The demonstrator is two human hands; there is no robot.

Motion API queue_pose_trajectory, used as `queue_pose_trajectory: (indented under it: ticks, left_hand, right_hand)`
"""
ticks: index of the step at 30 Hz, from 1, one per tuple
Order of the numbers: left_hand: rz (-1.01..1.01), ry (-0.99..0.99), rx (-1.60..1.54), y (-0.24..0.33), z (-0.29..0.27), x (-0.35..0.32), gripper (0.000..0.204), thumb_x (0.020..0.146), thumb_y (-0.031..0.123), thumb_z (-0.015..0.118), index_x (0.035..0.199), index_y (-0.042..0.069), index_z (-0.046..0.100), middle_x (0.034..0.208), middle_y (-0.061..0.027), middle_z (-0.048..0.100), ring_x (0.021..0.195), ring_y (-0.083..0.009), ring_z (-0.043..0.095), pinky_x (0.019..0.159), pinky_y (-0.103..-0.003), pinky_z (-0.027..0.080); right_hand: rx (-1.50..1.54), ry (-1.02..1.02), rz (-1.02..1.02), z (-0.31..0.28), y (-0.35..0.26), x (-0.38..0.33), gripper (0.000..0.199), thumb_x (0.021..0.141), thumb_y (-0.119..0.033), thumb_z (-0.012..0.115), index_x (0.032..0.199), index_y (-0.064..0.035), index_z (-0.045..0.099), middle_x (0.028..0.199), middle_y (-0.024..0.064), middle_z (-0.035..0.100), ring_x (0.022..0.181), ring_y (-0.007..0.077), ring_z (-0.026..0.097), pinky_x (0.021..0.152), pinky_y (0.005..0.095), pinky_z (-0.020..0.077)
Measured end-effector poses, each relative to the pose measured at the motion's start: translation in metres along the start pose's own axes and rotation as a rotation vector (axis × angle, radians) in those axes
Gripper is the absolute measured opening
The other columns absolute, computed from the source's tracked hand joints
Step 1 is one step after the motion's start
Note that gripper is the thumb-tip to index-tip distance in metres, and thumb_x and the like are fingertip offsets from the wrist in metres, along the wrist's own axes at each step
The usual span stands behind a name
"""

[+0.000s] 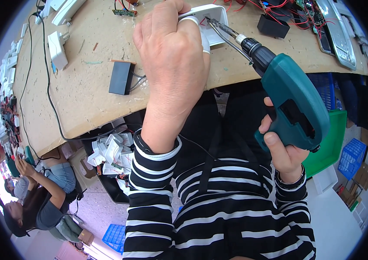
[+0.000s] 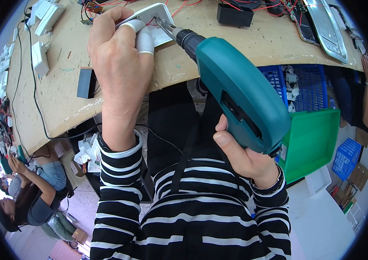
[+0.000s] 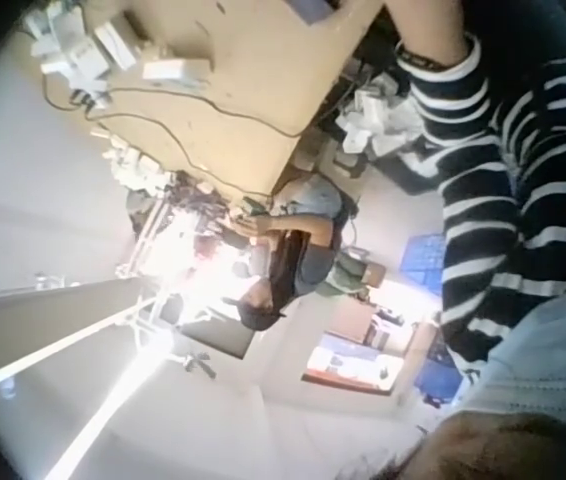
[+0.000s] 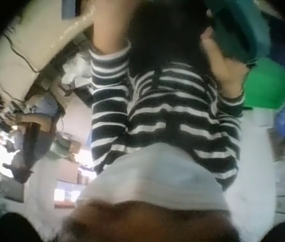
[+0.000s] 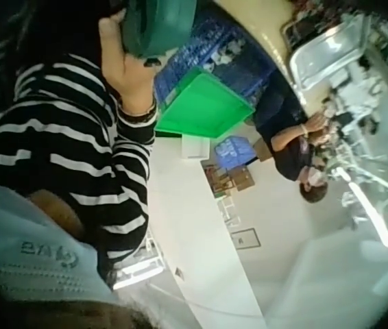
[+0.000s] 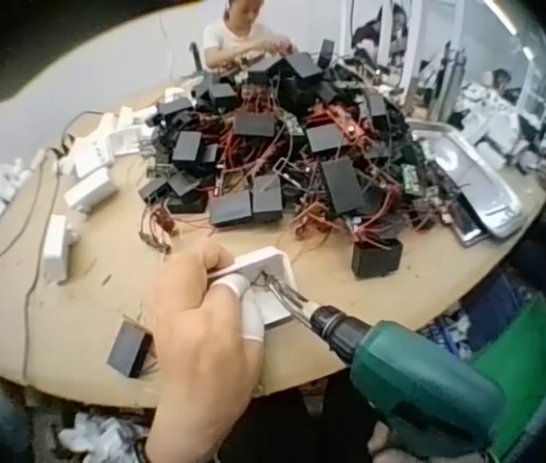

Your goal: Soldering wires into small white plastic components at a manual workstation.

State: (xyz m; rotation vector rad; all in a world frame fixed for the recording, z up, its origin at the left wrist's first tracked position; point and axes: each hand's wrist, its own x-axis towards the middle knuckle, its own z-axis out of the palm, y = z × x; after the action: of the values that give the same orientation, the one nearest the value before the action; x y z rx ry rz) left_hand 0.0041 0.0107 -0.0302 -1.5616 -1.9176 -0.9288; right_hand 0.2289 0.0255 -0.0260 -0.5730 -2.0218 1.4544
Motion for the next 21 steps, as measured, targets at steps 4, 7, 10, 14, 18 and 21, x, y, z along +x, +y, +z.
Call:
queue_pose_trajectory:
  ticks: [4, 7, 10, 14, 18, 21]
  left_hand:
    - [-0.006, -0.008, 0.016, 0.0008, -0.0013, -0.0003, 0.009, 0.064, -0.003, 0.06, 0.073, -0.007, 0.06, 0.092, -0.0132, 0.057, 0.083, -0.0271, 0.054, 0.074, -0.035, 0.042]
    - [-0.002, -0.004, 0.007, 0.0001, -0.0001, -0.0001, 0.009, 0.064, -0.003, 0.06, 0.072, -0.007, 0.06, 0.092, -0.0134, 0.057, 0.084, -0.0273, 0.054, 0.074, -0.035, 0.042]
    - [-0.001, 0.001, 0.009, 0.0009, -0.0007, -0.0001, 0.009, 0.064, -0.003, 0.059, 0.072, -0.007, 0.06, 0.092, -0.0133, 0.057, 0.084, -0.0273, 0.054, 0.074, -0.035, 0.042]
    - [-0.003, 0.007, 0.007, 0.0002, -0.0002, -0.0002, 0.008, 0.064, -0.003, 0.059, 0.071, -0.007, 0.06, 0.093, -0.0129, 0.057, 0.083, -0.0269, 0.054, 0.074, -0.034, 0.042]
    - [-0.014, -0.011, -0.001, 0.0006, -0.0015, -0.0004, 0.008, 0.064, -0.002, 0.059, 0.072, -0.006, 0.06, 0.092, -0.0124, 0.057, 0.084, -0.0268, 0.053, 0.075, -0.034, 0.042]
    - [-0.021, -0.009, 0.018, 0.0026, -0.0014, -0.0009, 0.009, 0.065, -0.002, 0.059, 0.072, -0.006, 0.061, 0.092, -0.0119, 0.057, 0.085, -0.0265, 0.053, 0.076, -0.034, 0.041]
  right_hand:
    - [0.018, 0.021, 0.016, 0.0021, -0.0005, 0.0003, 0.06, 0.076, 0.0, 0.058, 0.129, 0.003, 0.03, 0.114, 0.0253, 0.049, 0.075, 0.0176, 0.056, 0.064, 0.0262, 0.0478]
    - [0.01, 0.01, -0.002, 0.0014, -0.0006, 0.0008, 0.06, 0.076, 0.001, 0.058, 0.129, 0.0026, 0.03, 0.114, 0.0253, 0.049, 0.075, 0.0175, 0.056, 0.064, 0.026, 0.0478]
    - [-0.013, 0.016, -0.025, 0.0012, 0.0007, 0.0001, 0.06, 0.076, 0.0, 0.058, 0.129, 0.0021, 0.03, 0.115, 0.0255, 0.048, 0.075, 0.0172, 0.056, 0.063, 0.0257, 0.0477]
    - [0.02, 0.015, -0.002, 0.0002, 0.0005, -0.0012, 0.061, 0.076, 0.0, 0.058, 0.13, 0.0015, 0.03, 0.115, 0.026, 0.048, 0.075, 0.0169, 0.056, 0.063, 0.0255, 0.0477]
    - [-0.016, 0.0, -0.008, -0.0009, 0.0003, -0.0016, 0.062, 0.076, 0.0, 0.059, 0.13, 0.0015, 0.029, 0.115, 0.0265, 0.048, 0.075, 0.0167, 0.056, 0.063, 0.0253, 0.0476]
    - [-0.012, 0.006, -0.014, 0.0002, 0.0017, -0.0022, 0.061, 0.076, 0.001, 0.058, 0.13, 0.0015, 0.029, 0.115, 0.0265, 0.048, 0.075, 0.0168, 0.055, 0.063, 0.0253, 0.0475]
